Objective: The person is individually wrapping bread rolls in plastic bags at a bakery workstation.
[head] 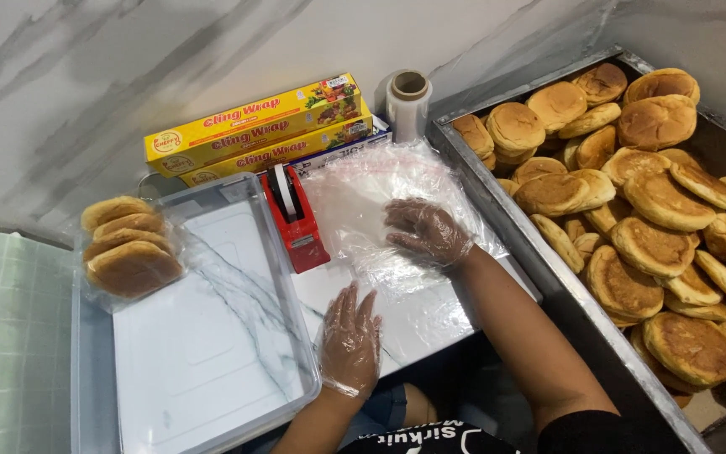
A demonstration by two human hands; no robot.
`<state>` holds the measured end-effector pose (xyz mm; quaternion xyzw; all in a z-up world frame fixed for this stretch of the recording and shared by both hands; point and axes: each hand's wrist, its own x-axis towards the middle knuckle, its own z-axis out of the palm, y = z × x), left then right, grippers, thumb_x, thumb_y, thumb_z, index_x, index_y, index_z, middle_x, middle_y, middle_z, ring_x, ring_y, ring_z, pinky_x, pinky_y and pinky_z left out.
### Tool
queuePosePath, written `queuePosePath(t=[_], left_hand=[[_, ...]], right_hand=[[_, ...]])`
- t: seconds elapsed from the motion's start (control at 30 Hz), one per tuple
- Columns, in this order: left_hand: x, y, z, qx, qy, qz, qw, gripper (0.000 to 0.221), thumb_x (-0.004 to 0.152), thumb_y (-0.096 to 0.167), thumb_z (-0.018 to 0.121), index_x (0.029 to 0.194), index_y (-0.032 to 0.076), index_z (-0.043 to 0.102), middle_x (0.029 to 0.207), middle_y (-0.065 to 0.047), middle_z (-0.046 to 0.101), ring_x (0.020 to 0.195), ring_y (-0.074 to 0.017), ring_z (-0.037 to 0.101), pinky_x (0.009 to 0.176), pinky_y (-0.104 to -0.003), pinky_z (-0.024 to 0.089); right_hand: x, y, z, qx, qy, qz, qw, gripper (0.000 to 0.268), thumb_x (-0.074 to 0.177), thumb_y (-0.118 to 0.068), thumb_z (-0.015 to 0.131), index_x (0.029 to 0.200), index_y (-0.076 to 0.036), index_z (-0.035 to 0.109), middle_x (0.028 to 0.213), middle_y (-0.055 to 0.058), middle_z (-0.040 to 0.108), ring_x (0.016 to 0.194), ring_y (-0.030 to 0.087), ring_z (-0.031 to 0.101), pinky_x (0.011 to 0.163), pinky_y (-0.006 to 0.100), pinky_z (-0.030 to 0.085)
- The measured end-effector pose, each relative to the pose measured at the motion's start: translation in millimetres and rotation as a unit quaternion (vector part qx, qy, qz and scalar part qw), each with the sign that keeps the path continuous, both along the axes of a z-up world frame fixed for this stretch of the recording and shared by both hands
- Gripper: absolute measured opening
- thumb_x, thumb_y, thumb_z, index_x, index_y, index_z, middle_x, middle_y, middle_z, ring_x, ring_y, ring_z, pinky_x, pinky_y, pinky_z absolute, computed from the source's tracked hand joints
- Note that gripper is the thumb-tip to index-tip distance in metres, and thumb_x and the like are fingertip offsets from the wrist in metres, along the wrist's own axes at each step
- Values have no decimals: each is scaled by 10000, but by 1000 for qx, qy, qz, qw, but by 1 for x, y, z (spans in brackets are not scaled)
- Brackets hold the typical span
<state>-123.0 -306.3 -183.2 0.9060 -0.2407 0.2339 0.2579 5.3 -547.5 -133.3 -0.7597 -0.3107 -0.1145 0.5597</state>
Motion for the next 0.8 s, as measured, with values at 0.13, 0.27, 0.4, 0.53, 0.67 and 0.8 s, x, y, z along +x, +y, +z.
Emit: queuePosePath(t=[0.13, 0.27, 0.4, 0.53, 0.67, 0.8], left_hand=[[0, 1, 0, 3, -20, 1, 1000, 421, 1024, 141, 556, 1442, 92, 562, 1551, -190, 469, 1413, -361, 486, 1219, -488, 356], [-3, -1, 12, -7, -69, 5, 998, 452, 1005, 126, 616, 1449, 103, 537, 1531, -197, 495, 1373, -372, 546, 1187, -519, 417], [-1, -2, 5, -10, -60, 4, 998, 442, 1007, 124, 612, 1442, 95, 544, 1532, -204, 489, 1387, -376, 526, 1197, -514, 402], [0, -2, 1, 8, -38, 5, 999, 453, 1018, 149, 583, 1464, 97, 523, 1562, -202, 448, 1417, -365, 487, 1220, -497, 361], [0, 0, 2, 5, -21, 3, 1000, 446, 1015, 126, 573, 1458, 86, 537, 1576, -201, 432, 1420, -368, 479, 1223, -489, 358], [1, 0, 2, -2, -14, 13, 1000, 440, 1018, 143, 564, 1455, 100, 540, 1549, -212, 465, 1412, -371, 486, 1220, -483, 358]], right_hand=[[1, -1, 8, -91, -37, -40, 994, 362, 915, -169, 756, 1215, 6, 656, 1302, 224, 625, 1262, 344, 628, 1066, 421, 569], [-8, 6, 18, -37, 28, -27, 999, 404, 901, -139, 756, 1252, 3, 615, 1270, 200, 624, 1204, 314, 664, 1046, 392, 592], [-2, -1, 6, -43, 16, 1, 999, 495, 877, -70, 783, 1320, 5, 576, 1328, 205, 593, 1237, 313, 655, 1055, 388, 597], [-7, 3, 13, -50, 46, -17, 998, 450, 901, -133, 753, 1292, 20, 591, 1337, 223, 594, 1249, 343, 643, 1062, 413, 584], [-5, 4, 19, -159, -48, -74, 983, 413, 930, -276, 731, 1218, 12, 662, 1304, 232, 634, 1202, 352, 661, 1016, 426, 583], [2, 0, -1, -86, 3, -20, 996, 507, 885, -118, 778, 1331, 15, 575, 1346, 208, 601, 1215, 309, 669, 1025, 382, 603]])
